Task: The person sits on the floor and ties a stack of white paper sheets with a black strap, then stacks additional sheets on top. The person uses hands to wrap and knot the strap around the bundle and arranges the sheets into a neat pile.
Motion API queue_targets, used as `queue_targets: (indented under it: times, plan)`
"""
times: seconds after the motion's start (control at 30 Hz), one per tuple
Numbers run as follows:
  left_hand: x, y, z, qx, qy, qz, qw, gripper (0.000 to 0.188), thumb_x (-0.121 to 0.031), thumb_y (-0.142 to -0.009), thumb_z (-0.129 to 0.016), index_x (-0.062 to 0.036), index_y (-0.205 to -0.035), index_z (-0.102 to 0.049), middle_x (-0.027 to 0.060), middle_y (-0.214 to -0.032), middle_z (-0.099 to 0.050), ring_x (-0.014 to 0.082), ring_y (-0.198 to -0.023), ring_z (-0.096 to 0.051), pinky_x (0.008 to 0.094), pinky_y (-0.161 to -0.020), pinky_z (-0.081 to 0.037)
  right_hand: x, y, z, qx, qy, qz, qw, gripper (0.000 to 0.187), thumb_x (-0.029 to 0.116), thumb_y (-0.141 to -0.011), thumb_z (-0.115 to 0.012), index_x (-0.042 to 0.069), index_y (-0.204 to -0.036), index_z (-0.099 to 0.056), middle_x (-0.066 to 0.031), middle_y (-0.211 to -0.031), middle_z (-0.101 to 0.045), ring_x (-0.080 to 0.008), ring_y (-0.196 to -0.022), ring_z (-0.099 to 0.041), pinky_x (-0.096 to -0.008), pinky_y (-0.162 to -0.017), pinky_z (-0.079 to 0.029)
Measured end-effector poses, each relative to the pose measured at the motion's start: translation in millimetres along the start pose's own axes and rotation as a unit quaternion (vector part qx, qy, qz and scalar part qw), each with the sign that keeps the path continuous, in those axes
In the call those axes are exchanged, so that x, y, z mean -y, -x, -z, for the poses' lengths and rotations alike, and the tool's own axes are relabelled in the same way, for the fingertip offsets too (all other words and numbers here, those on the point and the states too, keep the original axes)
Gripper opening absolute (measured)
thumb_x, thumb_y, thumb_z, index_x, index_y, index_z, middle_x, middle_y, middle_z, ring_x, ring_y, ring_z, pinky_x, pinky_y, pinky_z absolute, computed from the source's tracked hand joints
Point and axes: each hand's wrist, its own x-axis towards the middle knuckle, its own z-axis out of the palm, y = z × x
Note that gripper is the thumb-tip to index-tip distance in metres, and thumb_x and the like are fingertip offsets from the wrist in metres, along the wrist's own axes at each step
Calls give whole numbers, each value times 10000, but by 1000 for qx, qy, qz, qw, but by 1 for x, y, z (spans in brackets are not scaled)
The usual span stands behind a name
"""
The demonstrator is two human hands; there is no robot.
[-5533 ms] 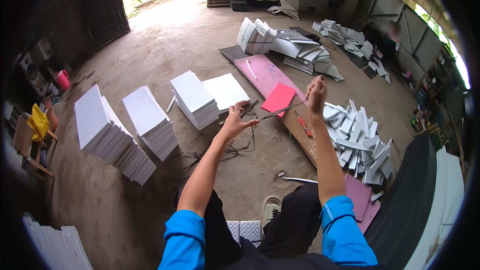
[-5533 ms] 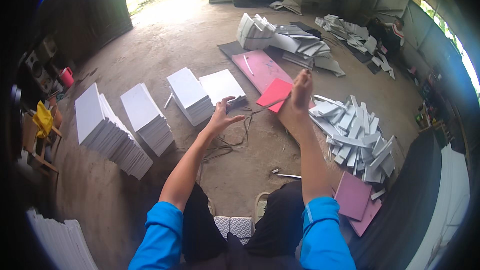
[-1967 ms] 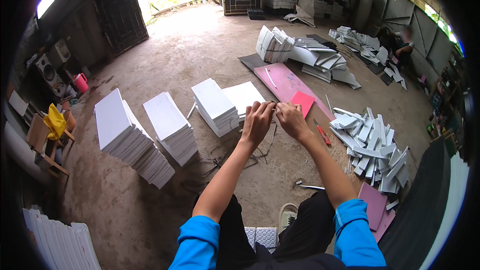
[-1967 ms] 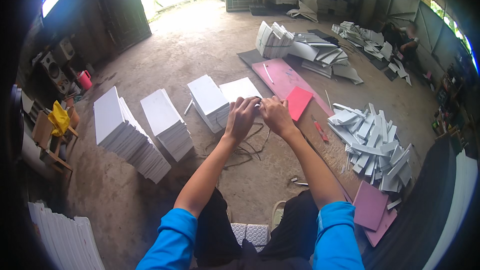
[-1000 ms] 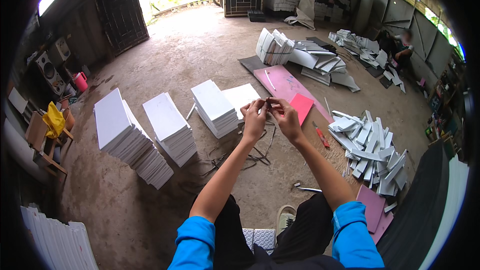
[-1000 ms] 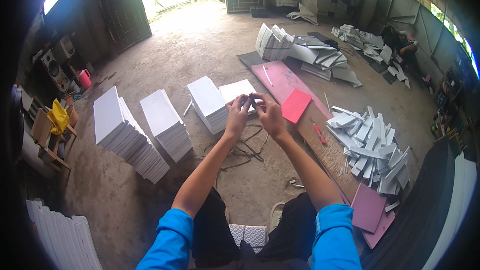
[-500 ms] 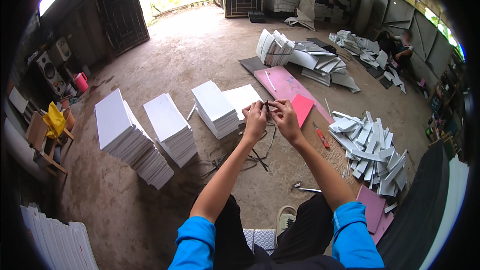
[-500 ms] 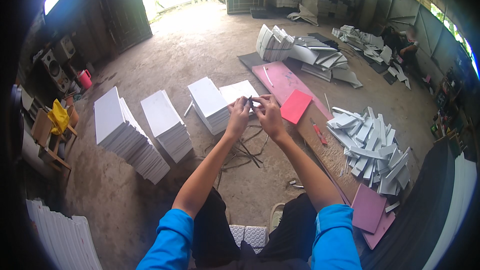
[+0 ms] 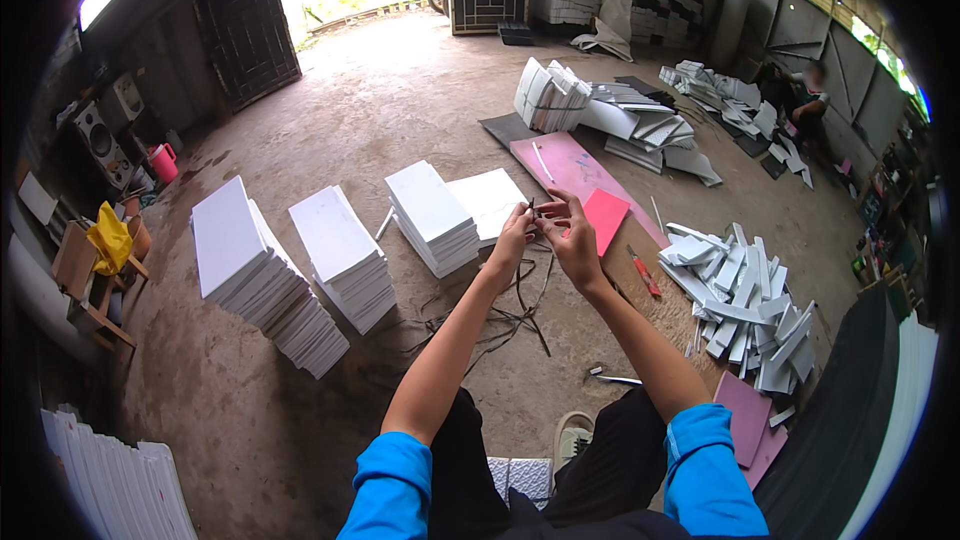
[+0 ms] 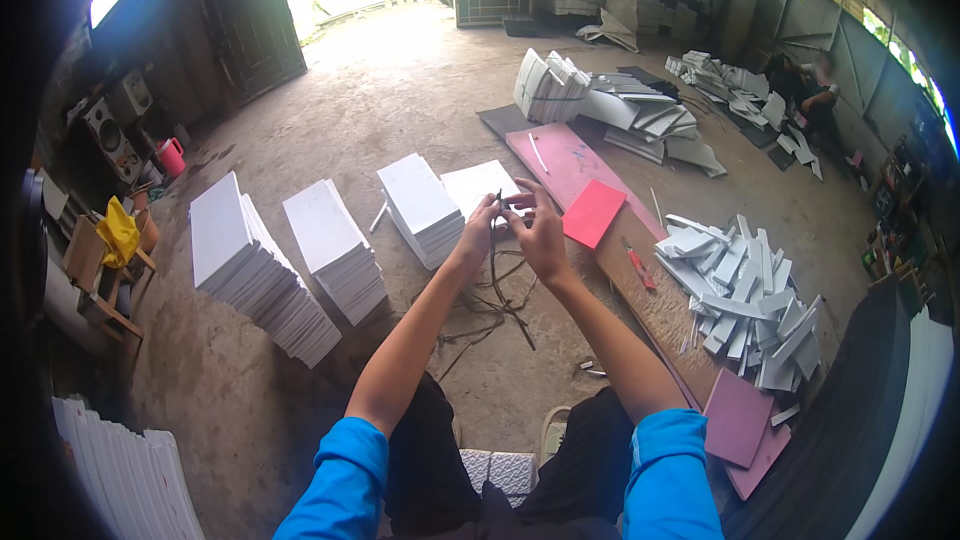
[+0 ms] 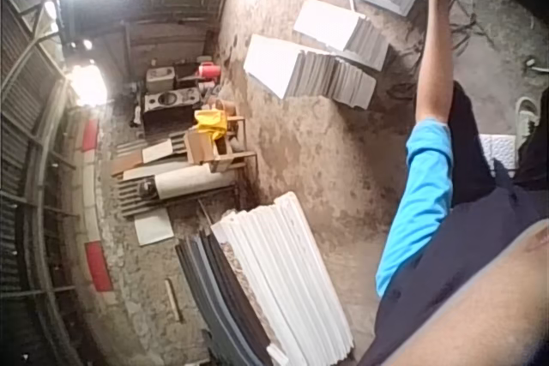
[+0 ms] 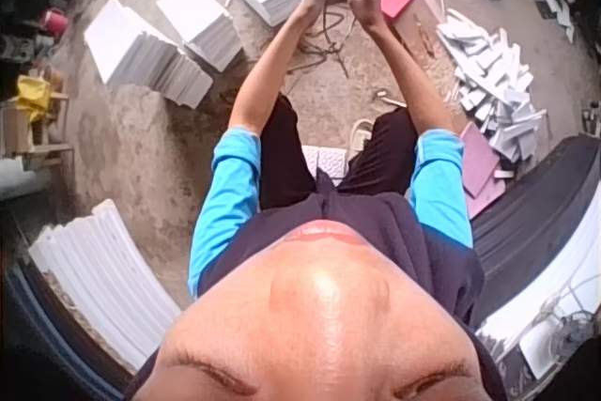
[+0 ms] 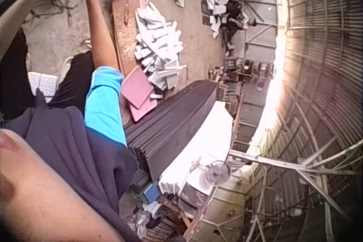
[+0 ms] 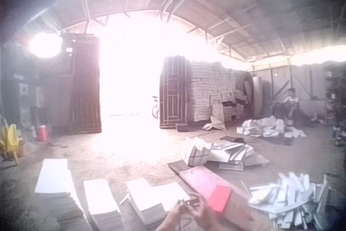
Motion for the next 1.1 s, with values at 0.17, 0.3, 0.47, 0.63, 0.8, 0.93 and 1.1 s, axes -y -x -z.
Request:
queue_targets:
  times: [0.17,0.3,0.47,0.63,0.8,0.93,1.1]
  plan:
    - [6,-5,2,11,1,-5,1000,237,-239,-894,-357,-71,-1029,-457,26,-971,-475,136,-913,-420,273,-805,-319,-8,-1,-1,4,-37,-61,997,346,56,-762,-626,42,-1061,-452,-80,-939,-596,-144,-842,-562,-253,-696,-428]
    - [12,-6,-1,-41,-128,-47,990,213,-215,-887,-346,-66,-994,-454,65,-961,-420,200,-946,-321,312,-874,-228,-19,-2,-3,-5,-46,-42,998,317,53,-748,-642,48,-983,-428,-73,-912,-589,-140,-838,-549,-269,-726,-416]
    - [8,-4,-6,-41,-139,-86,986,197,-193,-880,-347,-31,-931,-447,87,-936,-407,223,-951,-298,338,-874,-224,-21,-3,-3,-13,-43,-1,999,321,30,-748,-637,46,-984,-421,-67,-885,-595,-156,-822,-550,-290,-731,-418]
    - [7,-7,2,-3,-16,-91,996,207,-167,-867,-352,-2,-875,-478,123,-889,-418,237,-951,-306,350,-847,-262,-11,-1,-3,1,-54,-2,999,272,6,-764,-603,39,-981,-443,-88,-914,-603,-161,-897,-570,-289,-777,-427]
    - [8,-3,-7,-100,-276,-175,940,224,-165,-867,-355,-7,-868,-513,141,-914,-435,268,-964,-310,355,-863,-276,-12,0,-1,-33,-95,-61,993,234,5,-760,-609,49,-944,-472,-85,-903,-615,-152,-868,-584,-294,-818,-430]
    - [18,-10,4,-126,-241,-173,947,219,-183,-875,-409,-16,-901,-550,141,-907,-443,278,-955,-337,344,-877,-292,-6,2,-7,-41,-55,-51,996,214,26,-774,-603,42,-944,-475,-86,-886,-619,-147,-865,-584,-279,-797,-437]
    - [1,-8,5,-34,-278,-168,945,234,-207,-862,-505,-15,-968,-590,140,-914,-512,242,-892,-490,316,-799,-392,-21,-3,4,-29,-14,-54,998,207,59,-817,-555,21,-1018,-521,-94,-935,-615,-152,-908,-573,-269,-825,-424]
